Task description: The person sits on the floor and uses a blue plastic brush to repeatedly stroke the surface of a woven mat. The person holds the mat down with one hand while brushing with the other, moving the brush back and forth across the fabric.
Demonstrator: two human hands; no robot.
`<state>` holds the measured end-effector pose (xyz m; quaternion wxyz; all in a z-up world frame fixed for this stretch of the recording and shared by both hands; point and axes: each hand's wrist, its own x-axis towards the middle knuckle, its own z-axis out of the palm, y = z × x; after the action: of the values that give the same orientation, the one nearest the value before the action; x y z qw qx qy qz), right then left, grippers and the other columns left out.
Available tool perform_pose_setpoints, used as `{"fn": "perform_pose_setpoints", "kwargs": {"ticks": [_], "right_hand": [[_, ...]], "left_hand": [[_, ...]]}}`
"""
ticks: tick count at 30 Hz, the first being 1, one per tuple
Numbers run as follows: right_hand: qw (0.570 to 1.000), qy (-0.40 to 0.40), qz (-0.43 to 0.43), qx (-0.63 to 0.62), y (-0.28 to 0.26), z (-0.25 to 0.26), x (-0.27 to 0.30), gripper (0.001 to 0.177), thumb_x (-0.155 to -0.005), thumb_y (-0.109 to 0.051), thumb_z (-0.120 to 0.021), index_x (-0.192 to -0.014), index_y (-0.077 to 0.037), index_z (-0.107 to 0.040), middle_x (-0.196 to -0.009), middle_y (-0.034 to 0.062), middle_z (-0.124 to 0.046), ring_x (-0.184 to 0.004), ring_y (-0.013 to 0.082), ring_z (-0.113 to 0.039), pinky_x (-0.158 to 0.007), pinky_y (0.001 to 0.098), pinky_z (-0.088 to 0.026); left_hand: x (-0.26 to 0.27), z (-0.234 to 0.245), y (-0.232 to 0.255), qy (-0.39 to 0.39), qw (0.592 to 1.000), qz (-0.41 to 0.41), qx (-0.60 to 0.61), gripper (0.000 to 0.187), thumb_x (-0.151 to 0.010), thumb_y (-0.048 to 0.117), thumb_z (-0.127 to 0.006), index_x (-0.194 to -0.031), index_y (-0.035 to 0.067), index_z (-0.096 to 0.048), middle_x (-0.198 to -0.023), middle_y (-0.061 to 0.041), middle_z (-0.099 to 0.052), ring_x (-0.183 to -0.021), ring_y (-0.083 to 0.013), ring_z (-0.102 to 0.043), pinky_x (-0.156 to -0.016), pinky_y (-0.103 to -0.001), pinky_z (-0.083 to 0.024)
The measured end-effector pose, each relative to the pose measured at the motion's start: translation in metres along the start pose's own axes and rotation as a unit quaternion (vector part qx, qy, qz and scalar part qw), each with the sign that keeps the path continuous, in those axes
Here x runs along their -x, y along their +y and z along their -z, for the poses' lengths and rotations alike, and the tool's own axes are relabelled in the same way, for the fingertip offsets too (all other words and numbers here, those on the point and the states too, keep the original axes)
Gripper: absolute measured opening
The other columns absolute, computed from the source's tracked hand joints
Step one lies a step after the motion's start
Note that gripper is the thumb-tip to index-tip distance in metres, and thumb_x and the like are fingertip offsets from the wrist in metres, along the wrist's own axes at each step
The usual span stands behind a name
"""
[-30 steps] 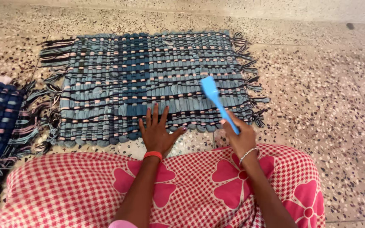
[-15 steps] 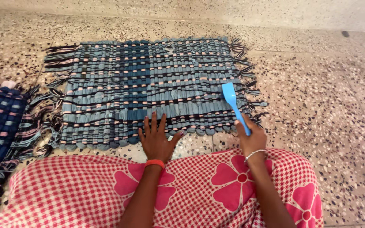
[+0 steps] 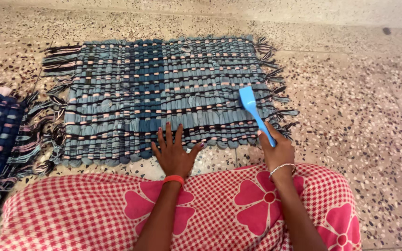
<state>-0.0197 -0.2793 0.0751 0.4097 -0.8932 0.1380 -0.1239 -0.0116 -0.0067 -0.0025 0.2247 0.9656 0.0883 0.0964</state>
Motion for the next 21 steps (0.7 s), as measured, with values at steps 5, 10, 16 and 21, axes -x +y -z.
{"fn": "perform_pose_setpoints", "kwargs": {"ticks": [5, 10, 16, 21], "right_hand": [[0.99, -0.09, 0.016, -0.11, -0.003, -0.016, 0.01, 0.042, -0.094, -0.028, -0.07, -0.135, -0.019, -0.068, -0.075, 0.003, -0.073, -0.05, 0.0041, -0.055, -0.041, 0.0219, -0.042], [0.994, -0.063, -0.045, -0.082, 0.002, -0.01, -0.003, 0.042, -0.092, -0.027, -0.072, -0.132, -0.019, -0.07, -0.074, -0.0003, -0.071, -0.049, 0.0059, -0.049, -0.043, 0.0256, -0.038], [0.998, 0.048, -0.044, -0.022, 0.008, 0.009, -0.011, 0.039, -0.095, -0.028, -0.073, -0.131, -0.015, -0.074, -0.066, 0.0032, -0.062, -0.057, 0.007, -0.048, -0.051, 0.0298, -0.04], [0.999, 0.017, -0.003, -0.03, -0.004, 0.005, 0.001, 0.04, -0.096, -0.035, -0.071, -0.131, -0.016, -0.069, -0.072, -0.002, -0.069, -0.055, 0.0043, -0.059, -0.05, 0.0264, -0.046]], "left_hand": [[-0.009, -0.005, 0.004, -0.011, 1.0, 0.019, -0.006, 0.094, -0.077, 0.083, -0.061, -0.149, 0.025, -0.05, -0.166, -0.008, -0.026, -0.154, -0.0358, -0.015, -0.118, -0.065, -0.009], [-0.015, -0.008, 0.003, -0.013, 0.999, 0.03, -0.019, 0.095, -0.074, 0.086, -0.06, -0.149, 0.027, -0.05, -0.166, -0.007, -0.026, -0.154, -0.0355, -0.017, -0.117, -0.066, -0.01], [-0.018, -0.011, 0.001, -0.03, 0.998, 0.034, -0.033, 0.096, -0.075, 0.088, -0.057, -0.15, 0.028, -0.049, -0.166, -0.008, -0.025, -0.153, -0.0358, -0.015, -0.116, -0.067, -0.011], [-0.016, -0.016, -0.003, -0.011, 0.999, 0.019, -0.036, 0.095, -0.077, 0.087, -0.055, -0.15, 0.027, -0.049, -0.167, -0.008, -0.025, -0.154, -0.0359, -0.015, -0.116, -0.068, -0.011]]}}
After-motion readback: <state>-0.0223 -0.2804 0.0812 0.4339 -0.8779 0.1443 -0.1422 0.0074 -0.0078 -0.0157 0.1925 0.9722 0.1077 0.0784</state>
